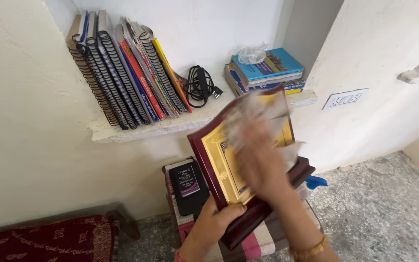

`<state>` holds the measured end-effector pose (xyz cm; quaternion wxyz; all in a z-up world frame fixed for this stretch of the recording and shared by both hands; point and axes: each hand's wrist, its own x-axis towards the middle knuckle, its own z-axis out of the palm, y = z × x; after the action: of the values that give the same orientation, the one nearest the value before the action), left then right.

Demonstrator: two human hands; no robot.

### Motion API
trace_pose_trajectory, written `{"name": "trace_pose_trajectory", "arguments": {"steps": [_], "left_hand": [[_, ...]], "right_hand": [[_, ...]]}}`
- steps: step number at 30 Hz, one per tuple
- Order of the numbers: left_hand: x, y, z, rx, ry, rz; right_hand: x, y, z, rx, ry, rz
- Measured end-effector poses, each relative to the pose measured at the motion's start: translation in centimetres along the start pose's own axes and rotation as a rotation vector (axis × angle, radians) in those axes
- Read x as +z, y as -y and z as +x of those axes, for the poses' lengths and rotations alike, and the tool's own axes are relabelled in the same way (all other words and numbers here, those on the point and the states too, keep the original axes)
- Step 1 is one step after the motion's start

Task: The person wipes a wooden plaque and a small framed picture with a cloth. They handle a power adapter and cable briefly, then continue wiping the plaque and frame on a small table and later on a bed.

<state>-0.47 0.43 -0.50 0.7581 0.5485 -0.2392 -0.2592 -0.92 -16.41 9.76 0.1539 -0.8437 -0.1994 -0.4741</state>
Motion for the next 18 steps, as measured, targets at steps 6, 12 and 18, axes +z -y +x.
{"name": "trace_pose_trajectory", "arguments": {"steps": [6,12,18], "left_hand": [[0.2,0.3,-0.1,0.058,0.076,0.175],[0.1,0.3,-0.3,-0.03,0.057,0.18],[0.3,-0.4,-1.7,0.065,0.094,0.156]], "right_hand": [[-0.3,-0.9,0.9,0.308,-0.214,0.097],[-0.1,1.3,0.3,0.137,-0.1,0.109],[-2.3,-3.4,2.8,0.307,-0.316,-0.003]]}}
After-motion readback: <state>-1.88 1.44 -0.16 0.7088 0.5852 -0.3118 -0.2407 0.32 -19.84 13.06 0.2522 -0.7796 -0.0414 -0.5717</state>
